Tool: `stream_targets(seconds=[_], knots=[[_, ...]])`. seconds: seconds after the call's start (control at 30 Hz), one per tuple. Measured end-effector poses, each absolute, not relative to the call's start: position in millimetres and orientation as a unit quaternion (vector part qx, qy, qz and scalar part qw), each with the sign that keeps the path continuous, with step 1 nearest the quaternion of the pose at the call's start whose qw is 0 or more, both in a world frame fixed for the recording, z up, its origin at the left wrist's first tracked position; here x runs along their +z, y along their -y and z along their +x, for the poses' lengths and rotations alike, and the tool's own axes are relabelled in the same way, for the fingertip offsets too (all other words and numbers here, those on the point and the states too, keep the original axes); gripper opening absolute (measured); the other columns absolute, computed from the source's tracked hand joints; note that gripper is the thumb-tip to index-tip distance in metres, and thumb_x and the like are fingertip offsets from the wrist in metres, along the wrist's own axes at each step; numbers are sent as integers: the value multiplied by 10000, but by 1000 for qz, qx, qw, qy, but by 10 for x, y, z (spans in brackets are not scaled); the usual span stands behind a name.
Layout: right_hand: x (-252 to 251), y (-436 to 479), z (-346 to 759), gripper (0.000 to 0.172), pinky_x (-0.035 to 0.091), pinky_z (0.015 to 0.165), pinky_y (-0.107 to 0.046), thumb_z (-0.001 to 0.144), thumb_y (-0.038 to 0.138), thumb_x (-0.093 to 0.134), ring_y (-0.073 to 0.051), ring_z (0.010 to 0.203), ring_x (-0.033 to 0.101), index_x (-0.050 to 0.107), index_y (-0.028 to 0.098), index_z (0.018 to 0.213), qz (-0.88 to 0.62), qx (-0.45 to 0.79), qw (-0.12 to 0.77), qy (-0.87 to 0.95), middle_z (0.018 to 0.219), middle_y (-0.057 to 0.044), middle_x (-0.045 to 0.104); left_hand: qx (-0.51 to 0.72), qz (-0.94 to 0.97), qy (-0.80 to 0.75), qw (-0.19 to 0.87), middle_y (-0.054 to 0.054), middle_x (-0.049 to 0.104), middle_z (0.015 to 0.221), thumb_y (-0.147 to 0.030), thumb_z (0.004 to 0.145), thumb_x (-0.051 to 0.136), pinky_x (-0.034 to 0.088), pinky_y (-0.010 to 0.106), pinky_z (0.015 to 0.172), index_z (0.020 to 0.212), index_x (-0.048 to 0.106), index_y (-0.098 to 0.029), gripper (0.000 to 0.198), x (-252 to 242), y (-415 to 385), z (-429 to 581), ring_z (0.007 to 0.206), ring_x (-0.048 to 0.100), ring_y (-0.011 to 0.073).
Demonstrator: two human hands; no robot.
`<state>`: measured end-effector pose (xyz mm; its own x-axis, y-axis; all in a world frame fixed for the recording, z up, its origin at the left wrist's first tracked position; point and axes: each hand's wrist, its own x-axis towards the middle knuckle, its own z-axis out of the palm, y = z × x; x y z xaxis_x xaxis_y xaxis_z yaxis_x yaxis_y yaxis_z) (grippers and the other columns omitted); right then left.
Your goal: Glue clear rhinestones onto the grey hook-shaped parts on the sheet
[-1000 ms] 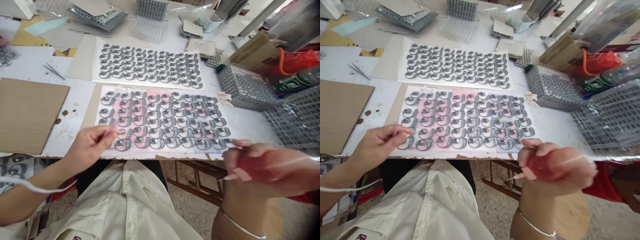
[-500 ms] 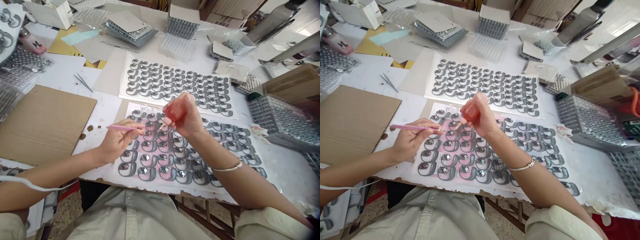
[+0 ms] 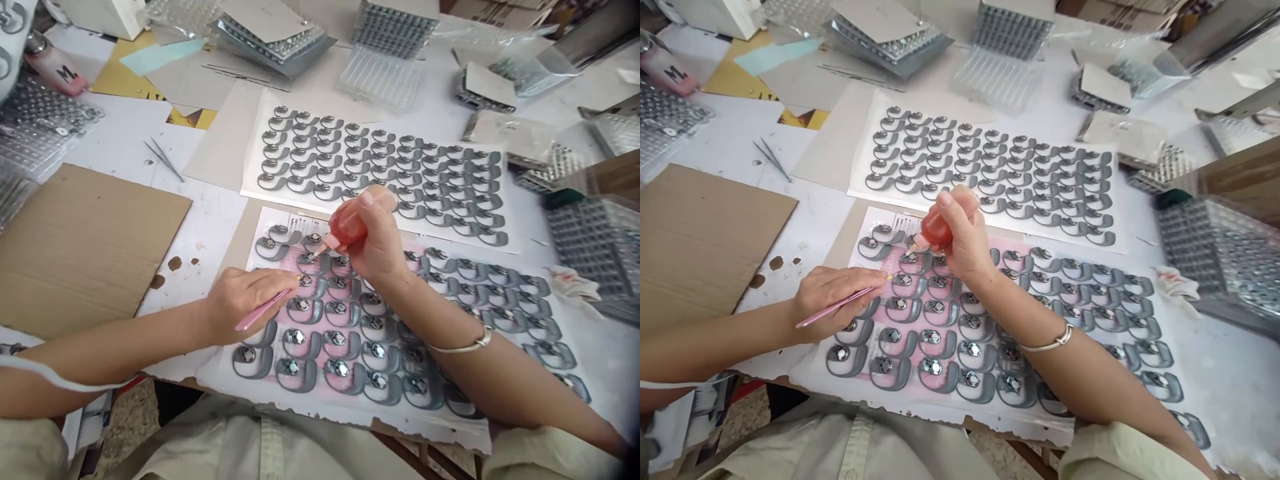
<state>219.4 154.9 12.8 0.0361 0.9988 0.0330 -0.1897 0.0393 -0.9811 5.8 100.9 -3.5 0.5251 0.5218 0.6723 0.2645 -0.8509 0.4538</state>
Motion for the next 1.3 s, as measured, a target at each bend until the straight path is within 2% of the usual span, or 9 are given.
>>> stream_targets(seconds=[0.1, 0.2, 0.3, 0.4, 0.63, 0.73, 0.9, 1.3], knots=[[154, -1524, 2208, 399, 266, 309, -216, 787, 528, 662, -92, 411, 470, 401, 241, 693, -445, 530, 568, 446, 520, 56, 461, 418, 871, -215, 142, 69, 749, 951, -95, 868, 616, 584, 173, 779, 1095, 577, -112, 231, -61, -996, 43, 852, 722, 119], [237, -1514, 2222, 389, 241, 303, -231, 799, 505, 657, -104, 389, 459, 419, 240, 642, -428, 520, 574, 466, 459, 53, 425, 389, 890, -202, 127, 80, 739, 1013, -91, 868, 607, 587, 185, 776, 1118, 574, -107, 253, -48, -982, 53, 919, 714, 132], [313, -1474, 2222, 445, 234, 312, -251, 796, 519, 667, -99, 369, 439, 420, 232, 562, -420, 493, 574, 501, 420, 45, 396, 392, 881, -222, 144, 55, 749, 950, -85, 871, 593, 588, 171, 721, 1062, 589, -125, 194, 25, -965, 93, 836, 724, 116], [334, -1376, 2216, 472, 283, 339, -271, 810, 503, 665, -109, 385, 474, 429, 225, 510, -412, 466, 580, 526, 412, 29, 428, 416, 867, -218, 165, 43, 748, 867, -72, 852, 595, 587, 173, 702, 990, 596, -119, 146, 88, -925, 110, 773, 723, 112], [259, -1126, 2143, 374, 411, 409, -283, 810, 526, 659, -127, 453, 564, 524, 231, 624, -438, 456, 537, 558, 513, 24, 565, 413, 883, -164, 149, 62, 744, 863, -85, 863, 582, 587, 184, 724, 1010, 590, -86, 147, 8, -818, -10, 834, 722, 121], [205, -1089, 2090, 363, 434, 439, -289, 831, 519, 638, -120, 457, 561, 525, 231, 642, -445, 455, 532, 559, 538, 28, 575, 398, 903, -125, 99, 86, 745, 890, -69, 870, 542, 593, 200, 665, 1012, 593, -57, 152, 6, -792, -37, 861, 721, 141], [120, -1056, 2069, 338, 439, 491, -313, 810, 523, 656, -139, 529, 559, 575, 233, 658, -444, 349, 569, 598, 586, 5, 589, 349, 930, -113, 31, 154, 741, 928, -111, 920, 449, 539, 223, 463, 957, 630, -39, 197, 74, -752, -45, 625, 695, 140], [80, -997, 2109, 261, 448, 502, -333, 833, 479, 639, -157, 537, 545, 612, 252, 707, -434, 336, 542, 636, 624, -11, 608, 332, 935, -124, 0, 162, 736, 881, -108, 853, 513, 492, 231, 395, 908, 656, -38, 169, 65, -718, 21, 496, 622, 131]])
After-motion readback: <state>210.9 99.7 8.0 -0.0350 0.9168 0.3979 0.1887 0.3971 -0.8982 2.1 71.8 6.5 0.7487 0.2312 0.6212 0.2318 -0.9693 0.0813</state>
